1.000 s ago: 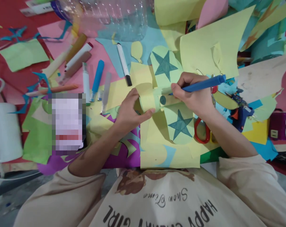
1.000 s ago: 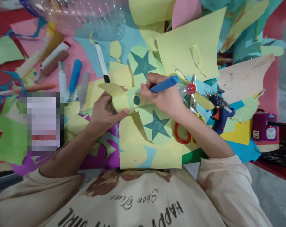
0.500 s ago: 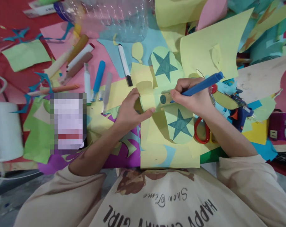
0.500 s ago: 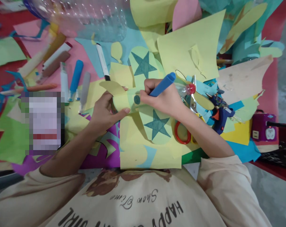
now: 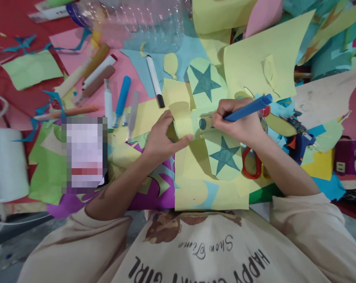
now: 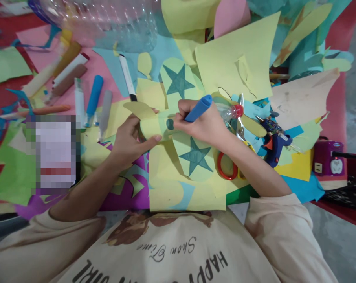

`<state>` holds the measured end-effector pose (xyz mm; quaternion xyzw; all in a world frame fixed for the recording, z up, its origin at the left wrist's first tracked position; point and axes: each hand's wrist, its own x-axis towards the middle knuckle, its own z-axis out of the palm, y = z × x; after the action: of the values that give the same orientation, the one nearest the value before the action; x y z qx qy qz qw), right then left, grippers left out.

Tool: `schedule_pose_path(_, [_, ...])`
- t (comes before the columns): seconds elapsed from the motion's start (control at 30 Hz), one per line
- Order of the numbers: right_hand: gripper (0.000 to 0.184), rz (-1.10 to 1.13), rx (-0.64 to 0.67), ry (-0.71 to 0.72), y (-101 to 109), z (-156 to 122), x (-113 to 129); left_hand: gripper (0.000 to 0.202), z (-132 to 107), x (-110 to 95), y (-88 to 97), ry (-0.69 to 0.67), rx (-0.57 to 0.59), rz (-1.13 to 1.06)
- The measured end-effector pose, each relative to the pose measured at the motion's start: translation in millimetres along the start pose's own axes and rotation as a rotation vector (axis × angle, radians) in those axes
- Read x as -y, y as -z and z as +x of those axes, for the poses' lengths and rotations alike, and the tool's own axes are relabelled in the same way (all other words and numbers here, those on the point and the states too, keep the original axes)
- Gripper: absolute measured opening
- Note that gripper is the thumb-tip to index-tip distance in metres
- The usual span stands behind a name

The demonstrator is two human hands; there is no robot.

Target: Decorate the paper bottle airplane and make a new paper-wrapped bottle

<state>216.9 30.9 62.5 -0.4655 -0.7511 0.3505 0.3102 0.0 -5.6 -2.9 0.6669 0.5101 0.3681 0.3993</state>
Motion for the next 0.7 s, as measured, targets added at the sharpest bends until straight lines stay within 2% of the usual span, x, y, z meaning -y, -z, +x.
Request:
schedule_pose_path(0.1, [0.043, 0.037, -0.018, -0.020, 1.2, 1.0, 0.0, 0.059, -0.7, -0.8, 0.4, 0.007, -0.001, -0.003])
schedule_pose_path(0.27, [0.041, 0.173, -0.120, -0.069, 0.6, 0.2, -1.0, 0.060, -1.0, -2.7, 0.6, 0.032, 0.006, -0.014])
schedule_pose_path(0.7, [0.039, 0.093, -0.180, -0.012, -4.8, -0.5, -1.4, 0.056, -0.9, -5.8, 0.3, 0.023, 0.006, -0.018])
